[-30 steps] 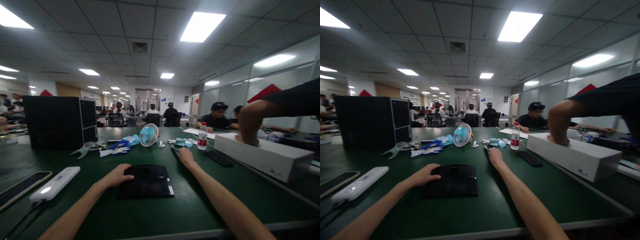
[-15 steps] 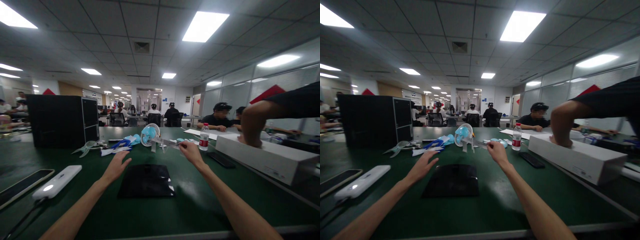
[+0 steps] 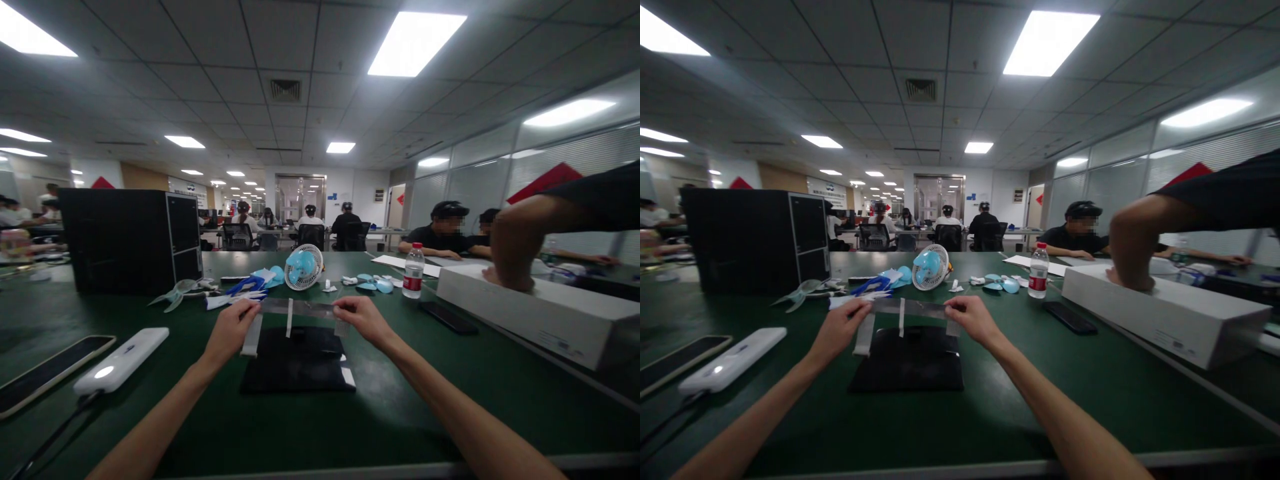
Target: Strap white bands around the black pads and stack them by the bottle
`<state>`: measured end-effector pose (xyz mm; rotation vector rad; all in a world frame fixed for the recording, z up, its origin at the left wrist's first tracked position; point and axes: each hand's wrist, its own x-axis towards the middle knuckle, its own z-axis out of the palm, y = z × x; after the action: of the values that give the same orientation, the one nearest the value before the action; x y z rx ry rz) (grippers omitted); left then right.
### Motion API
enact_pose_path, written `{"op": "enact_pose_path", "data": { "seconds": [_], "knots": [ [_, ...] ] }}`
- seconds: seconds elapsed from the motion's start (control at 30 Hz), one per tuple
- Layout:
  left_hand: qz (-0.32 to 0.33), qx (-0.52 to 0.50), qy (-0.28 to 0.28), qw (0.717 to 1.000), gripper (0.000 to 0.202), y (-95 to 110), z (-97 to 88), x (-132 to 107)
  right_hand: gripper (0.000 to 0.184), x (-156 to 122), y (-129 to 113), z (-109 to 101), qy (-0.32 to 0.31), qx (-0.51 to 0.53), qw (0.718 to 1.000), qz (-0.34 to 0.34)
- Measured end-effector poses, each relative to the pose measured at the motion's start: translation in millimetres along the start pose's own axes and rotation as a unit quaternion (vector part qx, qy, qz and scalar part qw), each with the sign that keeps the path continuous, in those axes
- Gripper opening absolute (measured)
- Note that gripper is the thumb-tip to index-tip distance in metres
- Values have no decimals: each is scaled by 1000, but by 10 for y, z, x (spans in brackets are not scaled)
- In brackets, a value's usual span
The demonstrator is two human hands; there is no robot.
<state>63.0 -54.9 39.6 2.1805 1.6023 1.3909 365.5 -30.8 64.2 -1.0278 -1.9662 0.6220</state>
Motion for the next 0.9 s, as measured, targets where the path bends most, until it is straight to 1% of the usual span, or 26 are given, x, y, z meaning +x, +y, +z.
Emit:
{"op": "enact_pose_path", "data": {
  "seconds": [0.1,0.2,0.27,0.37,0.47,0.53,0.6,0.7,0.83,0.9],
  "knots": [
    [-14,-50,-39,998,35,10,-31,25,29,2,21,-5,-9,8,1000,22],
    [-57,-111,-112,986,36,3,-51,23,27,-12,53,-19,-42,9,997,59],
    [-101,-145,-179,968,38,-14,-55,1,24,-41,77,-25,-79,12,993,90],
    [-145,-163,-274,937,41,-62,-40,-44,20,-112,113,-14,-156,21,978,134],
    [-165,-155,-351,909,39,-128,3,-83,16,-180,135,30,-229,2,959,165],
    [-166,-141,-386,897,36,-177,42,-96,14,-206,136,72,-251,-20,952,172],
    [-163,-120,-407,891,34,-226,80,-97,13,-215,128,111,-252,-43,951,171],
    [-145,-85,-420,892,31,-291,115,-88,13,-214,125,153,-245,-81,951,169],
    [-98,-35,-406,908,30,-334,121,-77,15,-203,202,189,-243,-107,952,155],
    [-87,-13,-403,911,32,-334,118,-77,17,-197,259,202,-241,-116,953,145]
  ]
}}
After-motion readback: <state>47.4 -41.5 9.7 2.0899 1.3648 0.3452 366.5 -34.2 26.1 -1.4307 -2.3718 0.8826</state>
